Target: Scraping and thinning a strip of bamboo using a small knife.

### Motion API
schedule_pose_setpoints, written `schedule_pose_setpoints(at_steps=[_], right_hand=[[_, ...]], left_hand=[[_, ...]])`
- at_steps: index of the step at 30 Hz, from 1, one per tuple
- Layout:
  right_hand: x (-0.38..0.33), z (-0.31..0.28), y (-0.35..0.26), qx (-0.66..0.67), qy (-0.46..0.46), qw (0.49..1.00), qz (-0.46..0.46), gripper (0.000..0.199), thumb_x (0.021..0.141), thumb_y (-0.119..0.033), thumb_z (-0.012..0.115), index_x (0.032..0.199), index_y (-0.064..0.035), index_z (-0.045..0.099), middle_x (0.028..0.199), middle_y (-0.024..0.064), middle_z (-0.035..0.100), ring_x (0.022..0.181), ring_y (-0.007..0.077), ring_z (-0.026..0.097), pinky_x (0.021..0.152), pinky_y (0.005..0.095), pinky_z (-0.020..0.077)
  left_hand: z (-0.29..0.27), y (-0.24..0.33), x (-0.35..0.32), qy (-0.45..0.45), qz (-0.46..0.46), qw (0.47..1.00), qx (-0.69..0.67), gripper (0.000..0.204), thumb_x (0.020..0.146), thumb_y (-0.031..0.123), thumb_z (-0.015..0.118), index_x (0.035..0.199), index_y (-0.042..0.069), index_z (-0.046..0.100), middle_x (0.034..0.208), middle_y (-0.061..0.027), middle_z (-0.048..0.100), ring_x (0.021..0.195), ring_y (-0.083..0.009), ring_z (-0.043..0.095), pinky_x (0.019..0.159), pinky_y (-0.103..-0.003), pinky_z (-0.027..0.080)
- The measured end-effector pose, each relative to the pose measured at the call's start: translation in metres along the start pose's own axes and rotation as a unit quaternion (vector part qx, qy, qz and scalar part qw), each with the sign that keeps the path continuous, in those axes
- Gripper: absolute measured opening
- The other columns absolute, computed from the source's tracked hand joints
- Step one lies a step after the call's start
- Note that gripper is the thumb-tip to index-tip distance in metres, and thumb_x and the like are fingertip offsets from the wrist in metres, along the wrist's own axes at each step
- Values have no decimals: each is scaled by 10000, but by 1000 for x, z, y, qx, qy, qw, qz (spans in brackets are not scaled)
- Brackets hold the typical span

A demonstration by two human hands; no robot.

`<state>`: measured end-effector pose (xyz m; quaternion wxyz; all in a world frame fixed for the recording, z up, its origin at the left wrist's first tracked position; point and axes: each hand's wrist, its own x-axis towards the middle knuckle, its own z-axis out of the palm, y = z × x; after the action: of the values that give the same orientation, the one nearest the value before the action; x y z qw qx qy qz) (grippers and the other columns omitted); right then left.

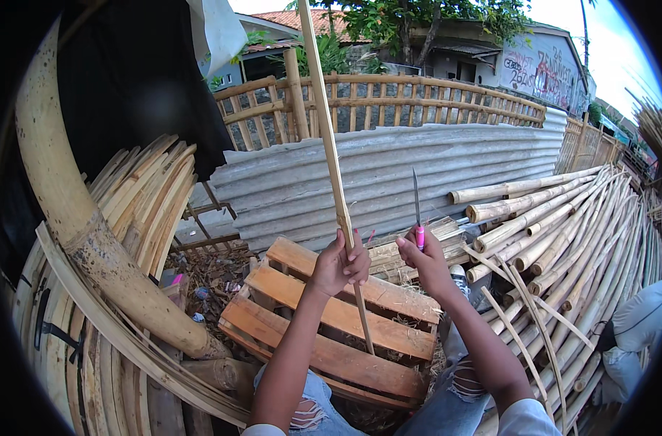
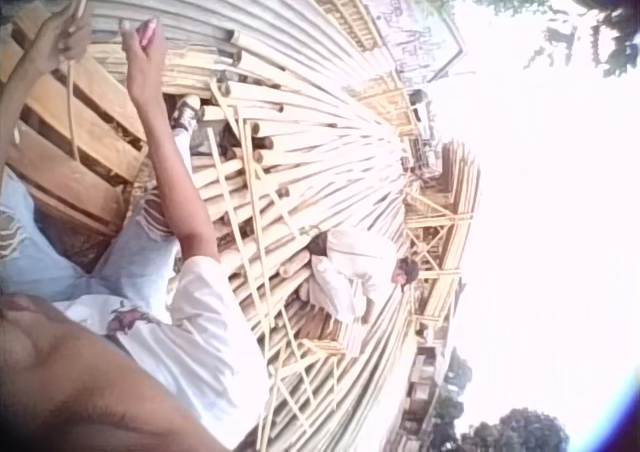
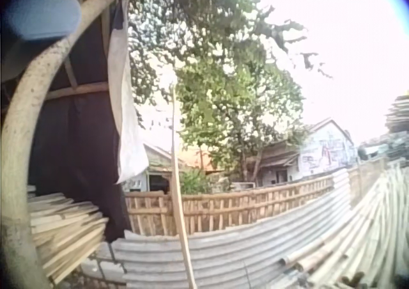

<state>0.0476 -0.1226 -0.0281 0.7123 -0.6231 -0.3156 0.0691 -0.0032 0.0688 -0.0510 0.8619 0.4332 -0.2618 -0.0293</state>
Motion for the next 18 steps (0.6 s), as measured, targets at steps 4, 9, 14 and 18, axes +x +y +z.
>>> schedule_pose_setpoints(at_steps=[4,9,14,18], right_hand=[[8,13,-29,-75,-13,995,-60,283,820,-208,664,993,-12,557,866,36,574,777,89,509,699,244,425],[31,6,-19,-35,-35,994,-93,246,792,-138,684,941,-19,528,987,102,607,854,117,552,752,269,460],[40,-1,-11,93,-52,992,-66,376,733,22,692,735,-81,331,895,137,615,854,183,625,745,283,506],[32,-6,-5,51,34,995,-76,363,731,39,686,747,-69,340,874,158,616,854,202,651,719,277,529]], left_hand=[[-3,-6,11,-34,-16,998,-42,527,910,575,285,660,116,353,475,9,271,391,-142,350,459,-279,394],[13,-28,26,-11,-45,998,-38,544,912,576,269,607,134,354,445,16,281,363,-149,349,418,-289,376],[11,-42,28,-7,-55,998,-6,548,918,570,258,593,136,337,471,0,297,397,-175,393,537,-333,450],[9,-40,20,45,-55,990,126,502,925,528,323,1107,77,453,910,-110,590,846,-227,603,799,-391,482]])
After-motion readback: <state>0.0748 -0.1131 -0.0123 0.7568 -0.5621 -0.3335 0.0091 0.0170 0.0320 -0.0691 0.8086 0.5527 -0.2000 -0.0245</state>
